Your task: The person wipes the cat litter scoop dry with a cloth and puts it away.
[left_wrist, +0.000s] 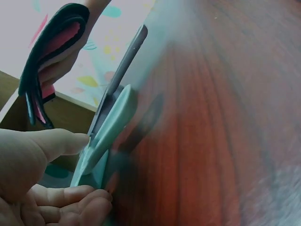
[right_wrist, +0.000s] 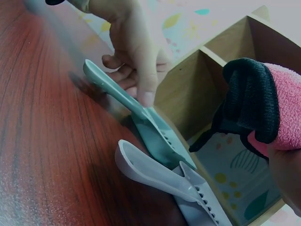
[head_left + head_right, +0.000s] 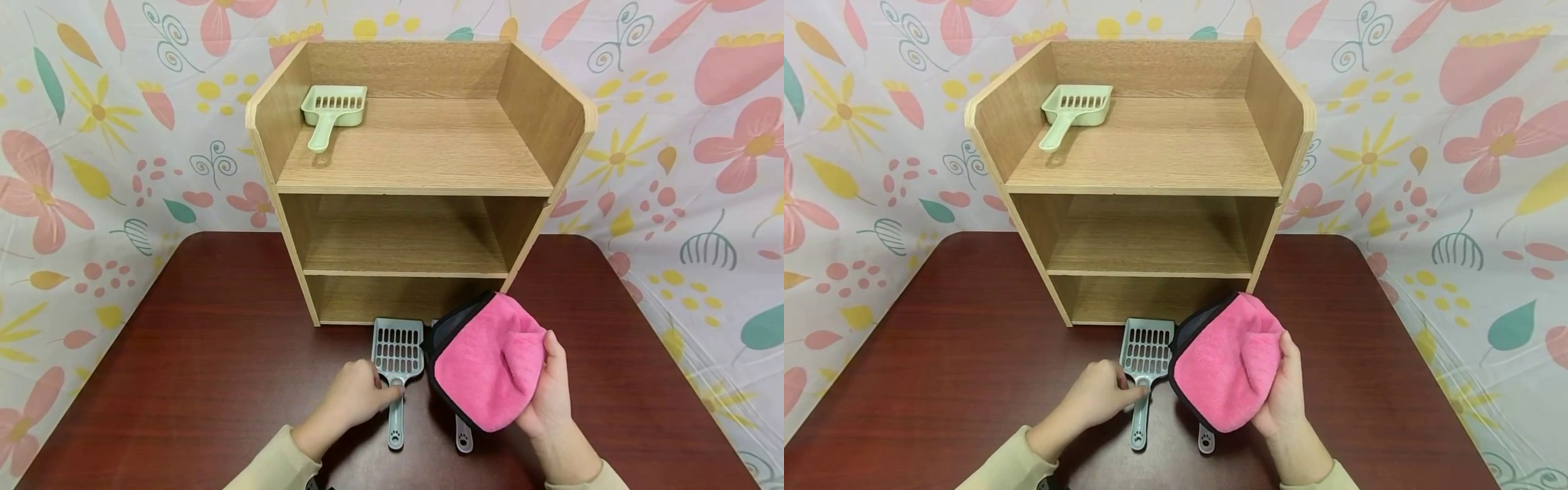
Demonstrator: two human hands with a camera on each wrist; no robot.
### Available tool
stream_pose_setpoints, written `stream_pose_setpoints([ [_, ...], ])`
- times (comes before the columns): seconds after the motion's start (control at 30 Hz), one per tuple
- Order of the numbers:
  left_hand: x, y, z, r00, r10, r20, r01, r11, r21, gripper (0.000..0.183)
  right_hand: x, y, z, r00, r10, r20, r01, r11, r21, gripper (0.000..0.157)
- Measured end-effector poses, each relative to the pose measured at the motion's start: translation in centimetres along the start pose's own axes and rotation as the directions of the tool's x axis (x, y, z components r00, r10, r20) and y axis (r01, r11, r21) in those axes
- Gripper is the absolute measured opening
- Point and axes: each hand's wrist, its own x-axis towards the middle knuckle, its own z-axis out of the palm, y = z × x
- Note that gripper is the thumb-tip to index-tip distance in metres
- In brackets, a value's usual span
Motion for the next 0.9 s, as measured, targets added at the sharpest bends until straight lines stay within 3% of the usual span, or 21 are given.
stream_pose_setpoints([
  [0.13, -0.2, -0.1, 0.4, 1.0, 0.014, 0.011, -0.014, 1.0, -0.012, 0.05, -0.1, 0.0, 0.0, 1.0, 0.002, -0.002, -0.002, 1.0, 0.002, 0.062],
  [0.3, -0.1, -0.2, 0.5, 0.999, 0.032, -0.009, -0.032, 0.999, 0.009, 0.035, -0.1, 0.0, -0.1, 1.0, -0.005, 0.006, 0.005, 1.0, 0.0, 0.063],
  [0.6, 0.3, -1.0, -0.3, 0.997, 0.039, -0.064, -0.038, 0.999, 0.017, 0.022, -0.1, 0.0, -0.1, 1.0, 0.005, -0.004, -0.005, 1.0, -0.009, 0.062],
  [0.73, 0.6, -1.6, -1.2, 0.997, 0.011, -0.074, -0.018, 0.994, -0.104, 0.007, -0.1, 0.0, -0.1, 1.0, 0.01, -0.011, -0.01, 1.0, -0.015, 0.061],
  [0.9, 1.1, -2.5, -2.2, 1.0, -0.021, -0.021, 0.013, 0.951, -0.309, 0.014, -0.1, -0.1, 0.0, 1.0, 0.012, -0.017, -0.012, 1.0, -0.022, 0.061],
])
